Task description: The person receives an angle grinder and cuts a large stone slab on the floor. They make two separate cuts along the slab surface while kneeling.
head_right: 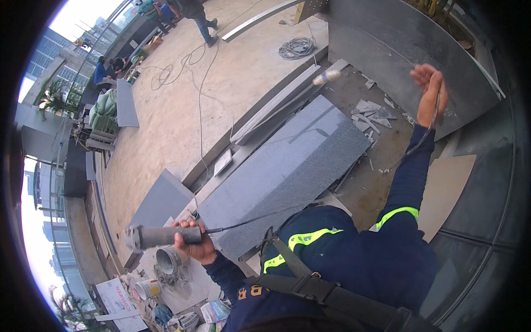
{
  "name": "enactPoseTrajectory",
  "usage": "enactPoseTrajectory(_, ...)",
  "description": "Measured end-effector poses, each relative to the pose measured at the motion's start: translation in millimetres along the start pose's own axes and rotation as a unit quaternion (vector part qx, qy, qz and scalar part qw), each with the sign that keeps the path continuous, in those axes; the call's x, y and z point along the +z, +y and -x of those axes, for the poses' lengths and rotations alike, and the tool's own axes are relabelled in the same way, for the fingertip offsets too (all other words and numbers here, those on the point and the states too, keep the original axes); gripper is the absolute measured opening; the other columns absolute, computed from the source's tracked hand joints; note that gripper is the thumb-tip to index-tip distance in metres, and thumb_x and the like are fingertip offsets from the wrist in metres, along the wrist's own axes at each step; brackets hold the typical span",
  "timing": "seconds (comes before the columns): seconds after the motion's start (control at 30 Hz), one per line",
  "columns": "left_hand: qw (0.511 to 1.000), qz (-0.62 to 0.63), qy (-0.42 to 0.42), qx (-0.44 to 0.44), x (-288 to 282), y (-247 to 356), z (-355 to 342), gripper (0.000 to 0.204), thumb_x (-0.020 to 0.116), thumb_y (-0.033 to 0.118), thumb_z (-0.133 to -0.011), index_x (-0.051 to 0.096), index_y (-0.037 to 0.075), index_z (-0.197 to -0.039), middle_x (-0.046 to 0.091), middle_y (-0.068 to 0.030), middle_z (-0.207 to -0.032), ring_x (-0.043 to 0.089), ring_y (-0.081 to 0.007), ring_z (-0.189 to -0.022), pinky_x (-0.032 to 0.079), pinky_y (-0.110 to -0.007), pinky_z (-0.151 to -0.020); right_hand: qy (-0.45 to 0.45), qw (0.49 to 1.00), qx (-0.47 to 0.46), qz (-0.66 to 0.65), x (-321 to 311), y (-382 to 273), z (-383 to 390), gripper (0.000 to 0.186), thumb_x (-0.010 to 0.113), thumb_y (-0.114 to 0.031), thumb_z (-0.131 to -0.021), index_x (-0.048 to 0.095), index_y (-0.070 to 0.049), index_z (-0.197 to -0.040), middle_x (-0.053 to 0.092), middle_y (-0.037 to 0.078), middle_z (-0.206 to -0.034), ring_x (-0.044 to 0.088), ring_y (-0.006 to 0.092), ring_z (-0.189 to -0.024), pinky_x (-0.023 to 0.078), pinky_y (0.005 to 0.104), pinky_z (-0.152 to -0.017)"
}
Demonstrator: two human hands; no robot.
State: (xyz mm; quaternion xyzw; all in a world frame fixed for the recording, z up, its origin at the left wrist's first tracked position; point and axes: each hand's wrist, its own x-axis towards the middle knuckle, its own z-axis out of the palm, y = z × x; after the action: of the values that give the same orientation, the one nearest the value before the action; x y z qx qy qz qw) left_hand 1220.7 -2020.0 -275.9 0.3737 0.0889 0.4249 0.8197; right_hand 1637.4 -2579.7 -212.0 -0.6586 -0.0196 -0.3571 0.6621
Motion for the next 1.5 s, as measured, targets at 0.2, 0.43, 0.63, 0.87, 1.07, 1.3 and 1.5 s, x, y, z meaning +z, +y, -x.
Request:
enactPoseTrajectory(0.2,0.999,-0.034,-0.004,-0.026,31.5,-19.0,-9.1,0.049,0.079,0.031,-0.091,0.058,0.009,-0.130,0.066,-0.0086,-0.103,0.069,-0.0246,-0.093,0.059,-0.038,-0.061,-0.117,0.990,0.050,0.063,-12.6,-9.8,18.5,0.058,0.044,-0.048,-0.119,0.070,0.004,-0.126,0.079,0.013,-0.109,0.078,0.0192,-0.093,0.054,0.0291,-0.081)
enactPoseTrajectory(0.43,0.998,-0.052,0.030,-0.015,12.7,3.0,2.9,0.050,0.080,0.032,-0.089,0.059,0.012,-0.130,0.068,-0.0052,-0.102,0.069,-0.0227,-0.093,0.058,-0.038,-0.061,-0.442,0.893,0.082,-0.019,44.6,-86.6,62.5,0.059,0.047,-0.050,-0.117,0.074,0.002,-0.116,0.077,0.012,-0.094,0.076,0.0183,-0.081,0.057,0.0290,-0.073)
enactPoseTrajectory(0.63,0.996,-0.017,0.075,0.033,-41.9,44.6,33.4,0.051,0.079,0.031,-0.090,0.058,0.014,-0.133,0.067,-0.0056,-0.104,0.069,-0.0224,-0.094,0.057,-0.037,-0.059,-0.736,0.632,0.005,-0.243,197.1,-172.5,157.7,0.045,0.059,-0.041,-0.112,0.074,0.000,-0.101,0.077,0.013,-0.084,0.077,0.0229,-0.074,0.063,0.0338,-0.071)
enactPoseTrajectory(0.87,0.971,-0.021,0.198,0.134,-94.8,83.5,124.7,0.044,0.076,0.030,-0.095,0.058,0.014,-0.131,0.066,-0.0051,-0.107,0.068,-0.0228,-0.097,0.058,-0.038,-0.062,-0.876,0.355,-0.111,-0.307,424.7,-255.4,388.9,0.032,0.059,-0.027,-0.113,0.076,0.001,-0.112,0.077,0.011,-0.090,0.075,0.0168,-0.078,0.062,0.0350,-0.075)
enactPoseTrajectory(1.07,0.934,-0.005,0.300,0.193,-76.6,69.4,171.6,0.043,0.078,0.030,-0.094,0.060,0.015,-0.129,0.068,-0.0047,-0.107,0.068,-0.0226,-0.098,0.058,-0.039,-0.063,-0.734,0.652,0.088,-0.165,664.3,-199.0,398.9,0.035,0.065,-0.005,-0.098,0.073,-0.002,-0.132,0.077,0.011,-0.109,0.074,0.0202,-0.090,0.062,0.0360,-0.085)
enactPoseTrajectory(1.3,0.940,-0.001,0.285,0.189,-38.5,28.0,160.6,0.047,0.082,0.030,-0.090,0.061,0.016,-0.129,0.069,-0.0056,-0.106,0.068,-0.0247,-0.100,0.061,-0.042,-0.071,-0.511,0.818,0.102,-0.245,516.2,-80.5,99.2,0.055,0.051,-0.051,-0.115,0.071,-0.001,-0.125,0.080,0.011,-0.096,0.080,0.0206,-0.087,0.061,0.0300,-0.074)
enactPoseTrajectory(1.5,0.982,0.037,0.170,0.078,-8.8,-21.3,86.2,0.050,0.084,0.031,-0.089,0.060,0.015,-0.130,0.070,-0.0056,-0.105,0.068,-0.0246,-0.101,0.061,-0.042,-0.074,-0.206,0.973,0.039,-0.101,180.3,-20.8,-59.5,0.065,0.046,-0.055,-0.116,0.068,0.004,-0.132,0.079,0.017,-0.117,0.079,0.0220,-0.102,0.058,0.0298,-0.086)
